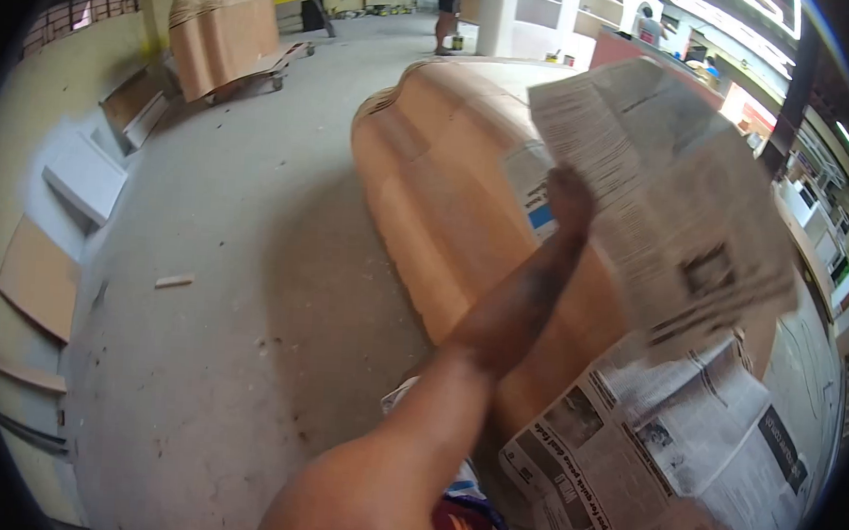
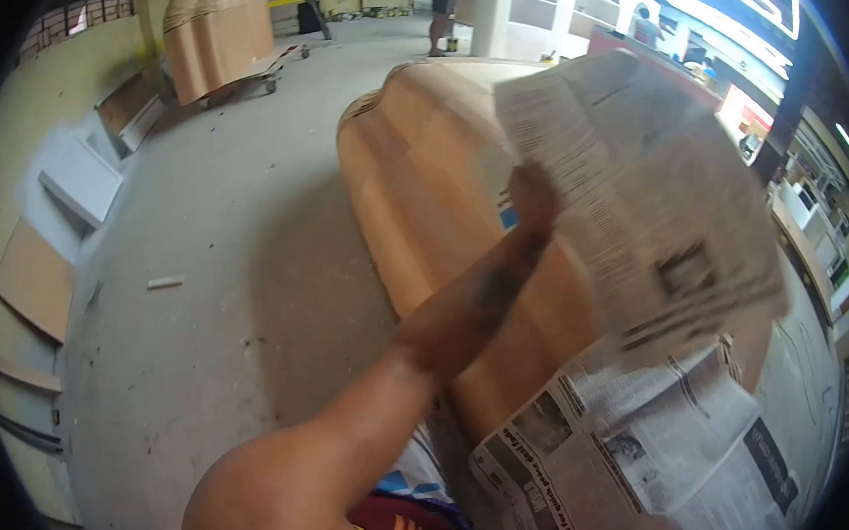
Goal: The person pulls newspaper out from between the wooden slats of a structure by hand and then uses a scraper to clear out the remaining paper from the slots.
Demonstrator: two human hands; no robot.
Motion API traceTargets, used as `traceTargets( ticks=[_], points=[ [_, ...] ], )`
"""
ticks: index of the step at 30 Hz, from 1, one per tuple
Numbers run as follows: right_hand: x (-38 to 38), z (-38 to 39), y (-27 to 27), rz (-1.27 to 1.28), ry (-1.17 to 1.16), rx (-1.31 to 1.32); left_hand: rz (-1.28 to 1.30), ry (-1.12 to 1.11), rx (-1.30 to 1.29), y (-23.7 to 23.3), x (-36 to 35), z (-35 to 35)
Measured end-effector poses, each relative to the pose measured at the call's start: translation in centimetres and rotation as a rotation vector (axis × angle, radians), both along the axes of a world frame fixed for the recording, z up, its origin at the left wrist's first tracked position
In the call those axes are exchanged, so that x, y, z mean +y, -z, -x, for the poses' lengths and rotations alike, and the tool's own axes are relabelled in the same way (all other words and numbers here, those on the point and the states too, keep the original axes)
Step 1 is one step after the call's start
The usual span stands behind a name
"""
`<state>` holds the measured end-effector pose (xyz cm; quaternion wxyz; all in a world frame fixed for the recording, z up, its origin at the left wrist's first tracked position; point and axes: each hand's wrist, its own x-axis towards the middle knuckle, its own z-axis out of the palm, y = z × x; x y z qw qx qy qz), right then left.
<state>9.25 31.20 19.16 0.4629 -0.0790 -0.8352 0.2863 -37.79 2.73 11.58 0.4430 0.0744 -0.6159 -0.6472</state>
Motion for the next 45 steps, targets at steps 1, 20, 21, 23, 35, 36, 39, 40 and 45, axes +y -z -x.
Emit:
traceTargets(
  ticks=[1, 20, 21, 23, 35, 36, 39, 40, 45],
  points=[
    [-0.1, 0.8, -0.5, 0.014, -0.013, -0.012, -0.154, 0.024, -0.178, -3.7, 0.6, -0.1],
    [11.0, 0.6, -3.4, 0.250, 0.051, 0.083, 0.545, 0.473, -0.631, -9.8, 3.3, 3.0],
    [11.9, 0.1, -3.9, 0.264, 0.049, 0.098, 0.581, 0.410, -0.532, -10.8, 3.1, 1.2],
    [13.8, -1.1, -4.6, 0.308, 0.045, 0.131, 0.653, 0.517, -0.326, -11.9, 3.6, -1.7],
    [19.1, -8.0, -8.4, 0.670, -0.159, 0.305, 0.911, 1.503, 0.179, -8.9, 9.5, -19.9],
    [18.7, -8.3, -7.9, 0.711, -0.175, 0.312, 0.993, 1.519, 0.289, -8.4, 10.0, -21.6],
    [17.4, -9.9, -6.9, 0.775, -0.184, 0.321, 1.132, 1.598, 0.424, -6.4, 11.2, -25.6],
    [17.2, -10.5, -7.0, 0.797, -0.188, 0.323, 1.144, 1.612, 0.429, -6.4, 11.3, -27.3],
    [16.6, -12.5, -6.4, 0.842, -0.186, 0.322, 1.129, 1.398, 0.311, -4.8, 14.4, -34.9]
  ],
)
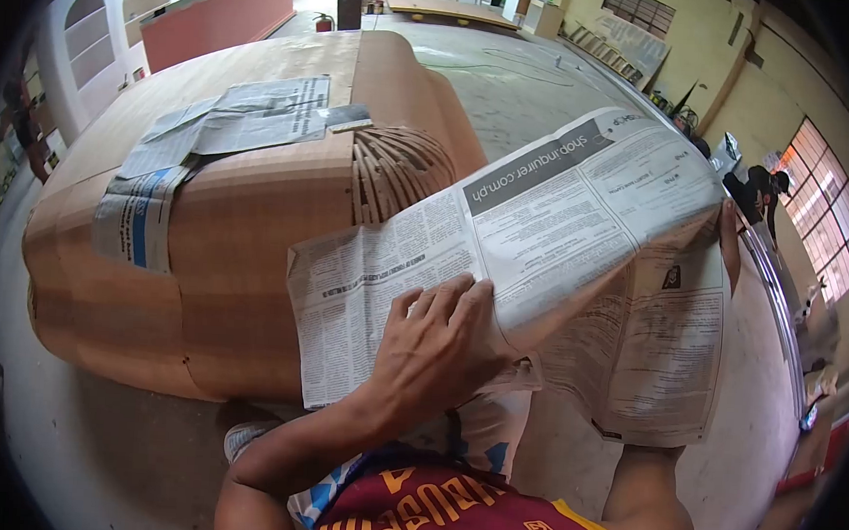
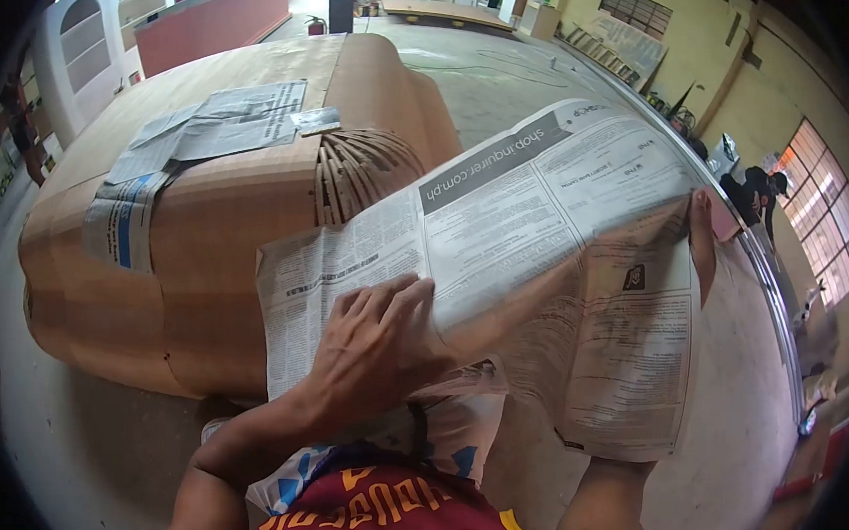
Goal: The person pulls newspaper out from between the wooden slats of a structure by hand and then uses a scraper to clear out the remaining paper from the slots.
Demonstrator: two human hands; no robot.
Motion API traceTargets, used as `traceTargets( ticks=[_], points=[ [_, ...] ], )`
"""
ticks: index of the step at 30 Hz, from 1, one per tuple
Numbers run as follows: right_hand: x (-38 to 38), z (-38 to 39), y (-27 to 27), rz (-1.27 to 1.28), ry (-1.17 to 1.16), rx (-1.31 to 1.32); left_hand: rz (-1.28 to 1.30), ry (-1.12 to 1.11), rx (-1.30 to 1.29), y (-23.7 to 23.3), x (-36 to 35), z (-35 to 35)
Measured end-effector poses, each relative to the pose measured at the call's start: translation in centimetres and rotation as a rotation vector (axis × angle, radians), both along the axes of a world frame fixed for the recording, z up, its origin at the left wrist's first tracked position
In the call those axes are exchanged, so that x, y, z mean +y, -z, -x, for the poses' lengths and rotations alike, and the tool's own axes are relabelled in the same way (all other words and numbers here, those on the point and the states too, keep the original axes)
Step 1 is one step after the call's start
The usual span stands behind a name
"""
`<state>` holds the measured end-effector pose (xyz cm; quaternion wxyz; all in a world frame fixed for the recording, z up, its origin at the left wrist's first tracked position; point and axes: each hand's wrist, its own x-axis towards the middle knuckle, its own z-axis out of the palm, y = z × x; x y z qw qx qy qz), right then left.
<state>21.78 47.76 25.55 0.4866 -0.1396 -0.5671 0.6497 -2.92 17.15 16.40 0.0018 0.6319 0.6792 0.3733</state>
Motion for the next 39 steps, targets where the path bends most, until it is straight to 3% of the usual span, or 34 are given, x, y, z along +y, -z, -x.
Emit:
traceTargets(
  ticks=[6, 9, 12, 14, 21, 25, 27, 29, 31, 33, 35, 38, 39],
  points=[
    [0.6, -1.3, 0.1, 0.017, -0.024, -0.010, -0.005, 0.071, 0.074, -1.6, 1.1, 2.2],
    [1.5, -1.4, -0.2, -0.029, -0.022, -0.050, 0.215, 0.087, 0.103, -5.8, 0.3, 3.9],
    [4.5, -0.9, 0.4, -0.192, 0.050, -0.175, 0.326, 0.063, 0.179, -7.7, -0.4, 5.3],
    [6.3, -0.9, 1.0, -0.392, 0.254, -0.373, 0.364, 0.042, 0.266, -8.7, -0.4, 5.5],
    [5.4, -1.5, 1.8, -0.141, 0.018, -0.258, 0.292, 0.068, 0.288, -5.9, -1.8, 5.2],
    [4.6, -2.5, 1.7, -0.485, 0.365, -0.665, 0.258, 0.057, 0.302, -6.9, -1.7, 4.7],
    [1.8, -0.9, 2.1, -1.093, 0.949, -0.792, 0.306, 0.031, 0.356, -8.3, -1.4, 4.4],
    [-3.8, 1.4, 0.1, -1.271, 0.792, -0.613, 0.340, 0.021, 0.412, -9.5, -0.5, 4.2],
    [-9.2, 4.6, -0.6, -1.379, 0.470, -0.579, 0.359, 0.035, 0.476, -10.9, 0.5, 3.7],
    [-11.3, 8.5, 0.0, -1.415, 0.194, -0.659, 0.454, 0.006, 0.517, -12.5, 1.1, 2.9],
    [-10.6, 11.0, 1.6, -1.291, -0.119, -0.884, 0.579, -0.035, 0.581, -13.8, 1.4, 2.7],
    [-7.5, 11.3, -0.6, -1.196, -0.281, -0.757, 0.232, -0.168, 0.840, -13.5, -0.9, 8.5],
    [-7.2, 11.0, -0.9, -1.048, -0.374, -0.736, 0.125, -0.328, 0.828, -13.8, -1.1, 10.6]
  ],
)
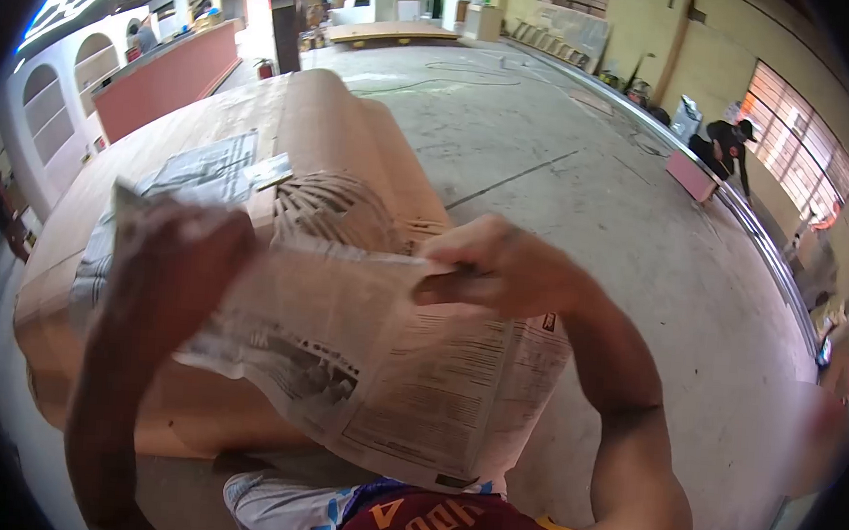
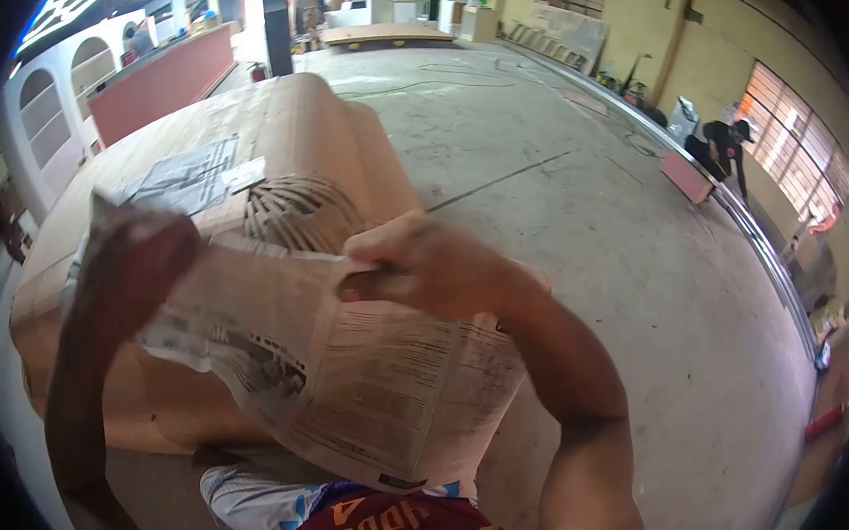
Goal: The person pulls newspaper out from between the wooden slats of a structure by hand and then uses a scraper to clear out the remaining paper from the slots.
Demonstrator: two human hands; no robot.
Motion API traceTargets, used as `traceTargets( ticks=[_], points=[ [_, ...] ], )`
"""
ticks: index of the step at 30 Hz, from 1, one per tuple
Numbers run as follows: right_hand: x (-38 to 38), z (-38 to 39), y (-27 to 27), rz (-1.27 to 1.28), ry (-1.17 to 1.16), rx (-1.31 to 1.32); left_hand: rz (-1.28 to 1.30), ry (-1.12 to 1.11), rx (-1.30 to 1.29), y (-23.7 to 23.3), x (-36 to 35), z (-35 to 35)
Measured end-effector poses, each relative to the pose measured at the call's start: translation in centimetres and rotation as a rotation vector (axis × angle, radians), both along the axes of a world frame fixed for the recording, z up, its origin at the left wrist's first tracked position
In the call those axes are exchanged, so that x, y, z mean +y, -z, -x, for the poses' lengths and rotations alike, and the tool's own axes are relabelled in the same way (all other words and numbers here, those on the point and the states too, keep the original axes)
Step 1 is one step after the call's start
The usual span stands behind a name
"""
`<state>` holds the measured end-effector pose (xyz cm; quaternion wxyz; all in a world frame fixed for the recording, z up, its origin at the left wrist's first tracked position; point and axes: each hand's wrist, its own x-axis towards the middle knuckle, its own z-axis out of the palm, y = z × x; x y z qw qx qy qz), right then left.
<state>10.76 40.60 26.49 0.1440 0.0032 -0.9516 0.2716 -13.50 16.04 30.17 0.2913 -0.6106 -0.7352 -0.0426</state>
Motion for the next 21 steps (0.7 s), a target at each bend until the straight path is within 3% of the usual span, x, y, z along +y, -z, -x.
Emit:
traceTargets(
  ticks=[2, 4, 8, 10, 14, 16, 20, 21],
  points=[
    [0.3, -0.2, -0.3, 0.329, -0.067, -0.080, -0.213, 0.002, 0.127, -1.7, -0.7, 3.9],
    [-0.1, 0.5, 0.9, 0.367, -0.039, 0.114, -0.373, -0.090, 0.141, -1.4, -1.2, 5.7],
    [1.4, 1.5, 2.2, 0.469, 0.088, 0.438, -0.540, 0.057, -0.346, 0.2, -4.6, 5.0],
    [2.0, 0.8, 1.9, 0.366, 0.306, 0.491, -0.602, 0.102, -0.585, 2.1, -5.6, 4.7],
    [-0.1, 1.1, 1.4, 0.212, 0.449, 0.681, -0.612, 0.252, -1.412, 5.8, -7.6, 5.0],
    [-0.8, 0.5, 1.8, 0.131, 0.469, 0.673, -0.432, 0.360, -1.490, 6.7, -6.8, 4.4],
    [-1.9, -1.2, 2.8, 0.084, 0.473, 0.710, -0.378, 0.317, -1.613, 7.7, -2.0, 0.7],
    [-1.8, -1.8, 3.3, 0.066, 0.485, 0.728, -0.405, 0.470, -1.756, 9.6, -0.9, 1.2]
  ],
)
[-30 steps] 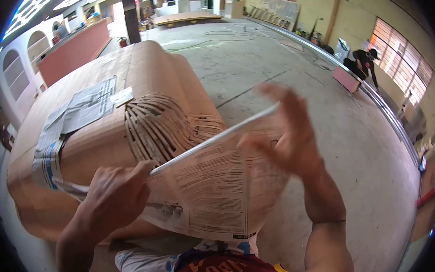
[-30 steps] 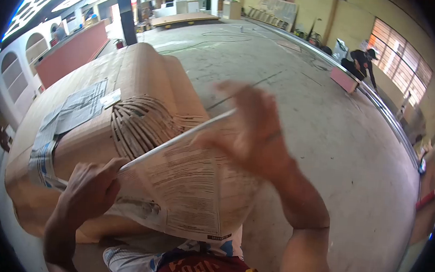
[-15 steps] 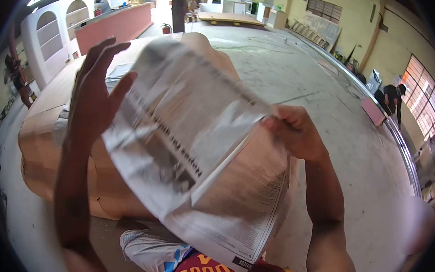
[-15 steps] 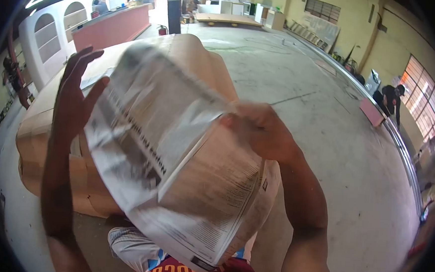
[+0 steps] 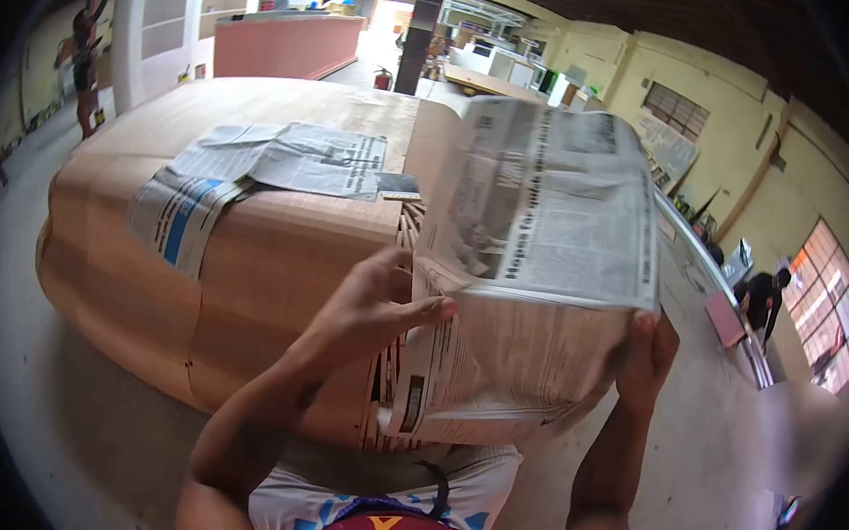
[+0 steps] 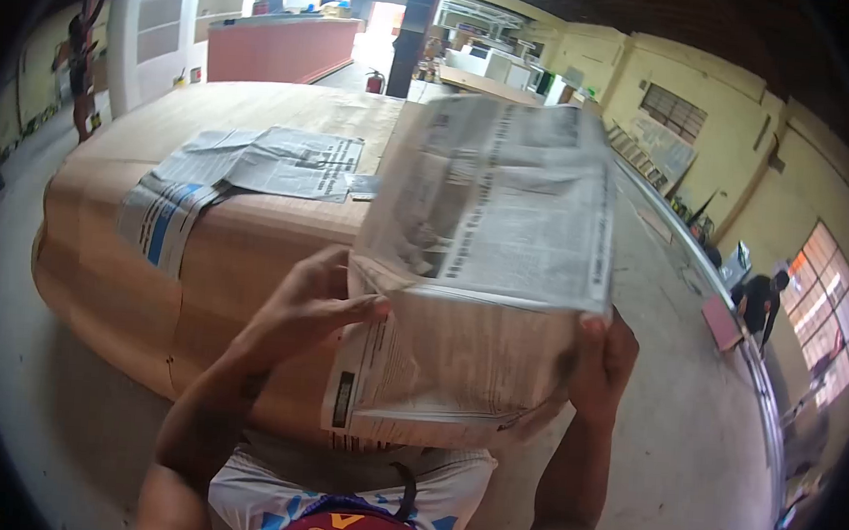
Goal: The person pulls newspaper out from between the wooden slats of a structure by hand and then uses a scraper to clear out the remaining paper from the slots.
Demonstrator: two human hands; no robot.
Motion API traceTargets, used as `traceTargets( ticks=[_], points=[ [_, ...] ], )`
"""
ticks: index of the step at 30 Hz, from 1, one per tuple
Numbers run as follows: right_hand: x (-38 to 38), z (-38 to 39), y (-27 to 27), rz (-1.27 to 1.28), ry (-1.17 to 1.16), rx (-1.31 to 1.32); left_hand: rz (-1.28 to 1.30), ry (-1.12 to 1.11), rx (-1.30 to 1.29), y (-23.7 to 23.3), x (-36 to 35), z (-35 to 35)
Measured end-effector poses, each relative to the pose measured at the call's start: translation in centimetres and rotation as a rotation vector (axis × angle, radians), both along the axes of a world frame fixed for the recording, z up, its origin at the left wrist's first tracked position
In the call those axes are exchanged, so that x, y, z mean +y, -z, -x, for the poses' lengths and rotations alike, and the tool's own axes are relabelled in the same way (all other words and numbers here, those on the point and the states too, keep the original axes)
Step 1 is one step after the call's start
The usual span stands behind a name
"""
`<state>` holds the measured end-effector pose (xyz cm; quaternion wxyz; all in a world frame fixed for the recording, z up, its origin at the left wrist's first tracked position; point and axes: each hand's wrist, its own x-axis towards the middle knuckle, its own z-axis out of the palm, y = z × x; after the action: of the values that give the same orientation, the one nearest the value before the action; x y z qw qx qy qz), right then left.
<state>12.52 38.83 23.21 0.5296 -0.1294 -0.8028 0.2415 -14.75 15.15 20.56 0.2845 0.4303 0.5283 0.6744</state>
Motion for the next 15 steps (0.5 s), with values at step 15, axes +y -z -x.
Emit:
traceTargets(
  ticks=[15],
  points=[
    [4.2, -13.6, 5.5, 0.238, -0.240, 0.054, -0.278, 0.385, -0.381, 5.6, 1.0, -4.8]
  ],
)
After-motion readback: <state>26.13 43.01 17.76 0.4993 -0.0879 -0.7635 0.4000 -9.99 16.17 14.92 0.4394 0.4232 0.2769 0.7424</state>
